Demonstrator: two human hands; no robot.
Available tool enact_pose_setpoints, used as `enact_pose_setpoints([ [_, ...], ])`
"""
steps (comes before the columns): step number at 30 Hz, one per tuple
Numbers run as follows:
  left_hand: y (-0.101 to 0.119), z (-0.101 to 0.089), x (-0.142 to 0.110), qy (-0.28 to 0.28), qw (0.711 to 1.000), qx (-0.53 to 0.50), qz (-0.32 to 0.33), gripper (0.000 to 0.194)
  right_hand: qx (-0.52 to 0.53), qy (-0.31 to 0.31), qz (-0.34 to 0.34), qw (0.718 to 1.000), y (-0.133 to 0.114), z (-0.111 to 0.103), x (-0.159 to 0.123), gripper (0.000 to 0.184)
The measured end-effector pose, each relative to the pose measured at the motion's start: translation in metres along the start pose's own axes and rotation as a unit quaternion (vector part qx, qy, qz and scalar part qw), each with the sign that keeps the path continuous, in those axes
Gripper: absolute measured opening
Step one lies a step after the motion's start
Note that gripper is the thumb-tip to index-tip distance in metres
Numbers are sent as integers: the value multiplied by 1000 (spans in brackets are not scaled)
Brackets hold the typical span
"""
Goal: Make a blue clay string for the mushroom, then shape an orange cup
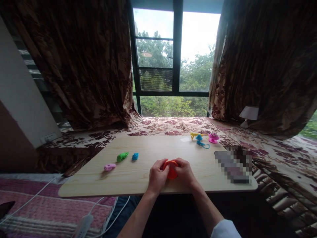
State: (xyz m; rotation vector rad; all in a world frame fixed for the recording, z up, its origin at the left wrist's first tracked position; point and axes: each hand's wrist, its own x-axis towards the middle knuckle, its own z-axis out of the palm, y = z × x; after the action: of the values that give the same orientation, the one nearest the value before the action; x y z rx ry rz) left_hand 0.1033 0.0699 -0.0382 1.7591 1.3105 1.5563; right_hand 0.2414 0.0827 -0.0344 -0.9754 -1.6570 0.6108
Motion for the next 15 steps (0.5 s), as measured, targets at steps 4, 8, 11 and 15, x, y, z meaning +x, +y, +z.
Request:
enact_pose_setpoints([
  [4,-1,-1,0,-8,1000,9,-9,22,5,5,0,1000,-1,0,0,17],
  [8,2,-2,0,-10,1000,12,-11,21,7,4,-6,1000,-2,0,0,15],
  [11,4,-3,0,-10,1000,14,-9,21,5,8,-10,1000,-2,0,0,15],
  [15,5,-2,0,-8,1000,20,-4,21,1,8,-17,1000,-3,0,0,15],
])
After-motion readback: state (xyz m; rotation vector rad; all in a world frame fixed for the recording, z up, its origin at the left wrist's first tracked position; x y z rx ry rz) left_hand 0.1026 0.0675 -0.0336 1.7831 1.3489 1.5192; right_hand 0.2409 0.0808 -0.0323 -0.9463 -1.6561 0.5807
